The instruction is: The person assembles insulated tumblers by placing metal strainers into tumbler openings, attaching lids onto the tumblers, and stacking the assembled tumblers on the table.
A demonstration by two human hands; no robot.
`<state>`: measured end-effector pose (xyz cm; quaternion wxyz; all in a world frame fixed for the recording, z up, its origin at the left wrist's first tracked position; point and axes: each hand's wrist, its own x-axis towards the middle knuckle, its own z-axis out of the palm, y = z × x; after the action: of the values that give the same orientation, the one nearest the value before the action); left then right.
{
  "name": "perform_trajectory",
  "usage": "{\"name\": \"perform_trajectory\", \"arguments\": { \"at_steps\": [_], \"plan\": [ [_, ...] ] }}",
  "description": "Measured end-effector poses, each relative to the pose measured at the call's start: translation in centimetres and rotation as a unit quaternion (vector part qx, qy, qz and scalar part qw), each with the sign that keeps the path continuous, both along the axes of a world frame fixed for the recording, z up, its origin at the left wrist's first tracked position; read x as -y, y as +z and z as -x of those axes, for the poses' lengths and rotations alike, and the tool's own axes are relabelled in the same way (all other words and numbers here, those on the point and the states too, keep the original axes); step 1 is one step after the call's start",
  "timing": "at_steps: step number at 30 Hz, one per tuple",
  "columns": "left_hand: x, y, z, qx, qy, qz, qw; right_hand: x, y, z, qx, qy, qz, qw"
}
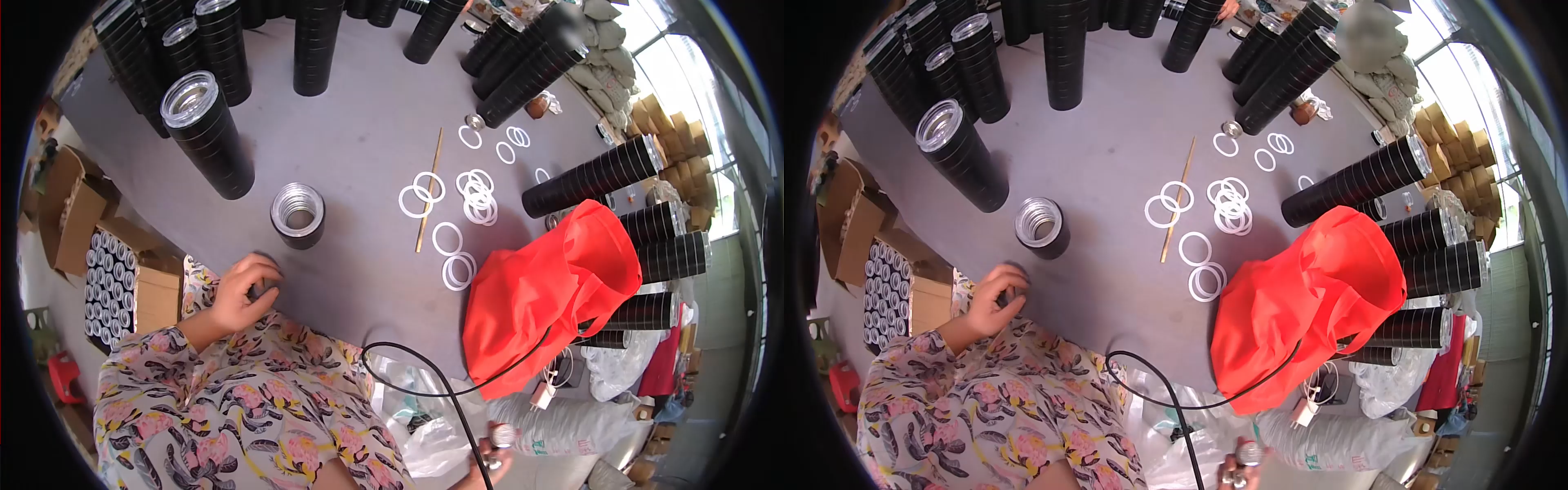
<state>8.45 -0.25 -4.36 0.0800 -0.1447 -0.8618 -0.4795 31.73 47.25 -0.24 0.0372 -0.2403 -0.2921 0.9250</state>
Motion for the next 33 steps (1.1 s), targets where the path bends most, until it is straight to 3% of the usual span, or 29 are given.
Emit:
{"name": "perform_trajectory", "arguments": {
  "at_steps": [2, 4, 5, 6, 7, 8, 9, 10, 11, 12, 13, 18, 22, 25, 27, 29, 30, 31, 33],
  "plan": [
    [0.0, 0.4, 0.4, -0.005, -0.003, 0.021, 1.000, 3.9, 4.8, 5.4, -0.086, -0.061, -0.187, 0.977],
    [0.1, 0.0, 0.5, -0.033, -0.014, 0.020, 0.999, 8.3, 7.7, 12.3, -0.039, -0.028, -0.410, 0.911],
    [0.2, -0.2, 0.6, -0.048, -0.017, 0.021, 0.998, 10.7, 8.8, 16.1, -0.140, 0.096, -0.331, 0.928],
    [0.3, -0.2, 0.6, -0.036, -0.032, 0.031, 0.998, 13.8, 8.7, 19.7, -0.108, 0.112, -0.394, 0.906],
    [0.6, -0.3, 0.5, -0.050, -0.037, 0.034, 0.998, 14.9, 7.1, 23.6, -0.111, 0.159, -0.550, 0.812],
    [0.7, -0.6, 0.5, -0.065, -0.040, 0.035, 0.996, 16.2, 4.7, 27.5, -0.124, 0.190, -0.584, 0.779],
    [0.9, -0.8, 0.5, -0.081, -0.044, 0.038, 0.995, 18.4, 4.5, 30.8, -0.055, 0.268, -0.515, 0.812],
    [1.1, -1.1, 0.6, -0.097, -0.046, 0.042, 0.993, 20.5, 3.6, 33.4, -0.110, 0.255, -0.643, 0.713],
    [1.1, -1.3, 0.5, -0.112, -0.045, 0.045, 0.992, 20.6, -0.2, 36.3, -0.150, 0.250, -0.677, 0.675],
    [1.2, -1.6, 0.3, -0.125, -0.044, 0.049, 0.990, 21.4, -1.8, 38.3, -0.160, 0.245, -0.676, 0.676],
    [1.0, -1.9, 0.3, -0.131, -0.040, 0.049, 0.989, 22.8, -0.8, 39.2, -0.171, 0.224, -0.741, 0.610],
    [0.7, -2.2, 0.2, -0.146, -0.017, 0.054, 0.988, 23.8, -0.8, 43.0, -0.143, 0.270, -0.801, 0.515],
    [0.4, -2.0, 0.2, -0.146, -0.009, 0.061, 0.987, 23.3, 3.0, 41.8, -0.076, 0.307, -0.715, 0.624],
    [0.6, -1.4, 0.5, -0.141, -0.010, 0.087, 0.986, 21.1, 4.5, 37.6, -0.163, 0.252, -0.714, 0.632],
    [-0.4, -1.8, 0.3, -0.136, -0.014, 0.096, 0.986, 16.2, 5.5, 32.0, -0.228, 0.314, -0.641, 0.662],
    [0.2, -2.1, 0.1, -0.132, -0.025, 0.117, 0.984, 11.7, 5.5, 25.0, -0.187, 0.394, -0.390, 0.811],
    [-0.2, -3.0, 0.0, -0.118, -0.042, 0.113, 0.986, 7.7, 1.8, 18.0, -0.206, 0.310, -0.208, 0.905],
    [0.3, -3.3, -0.4, -0.111, -0.005, 0.118, 0.987, 4.7, -3.7, 13.1, -0.264, 0.241, -0.017, 0.934],
    [0.2, -2.8, 0.0, -0.116, -0.015, 0.135, 0.984, 3.7, -11.3, 3.6, -0.056, 0.093, 0.077, 0.991]
  ]
}}
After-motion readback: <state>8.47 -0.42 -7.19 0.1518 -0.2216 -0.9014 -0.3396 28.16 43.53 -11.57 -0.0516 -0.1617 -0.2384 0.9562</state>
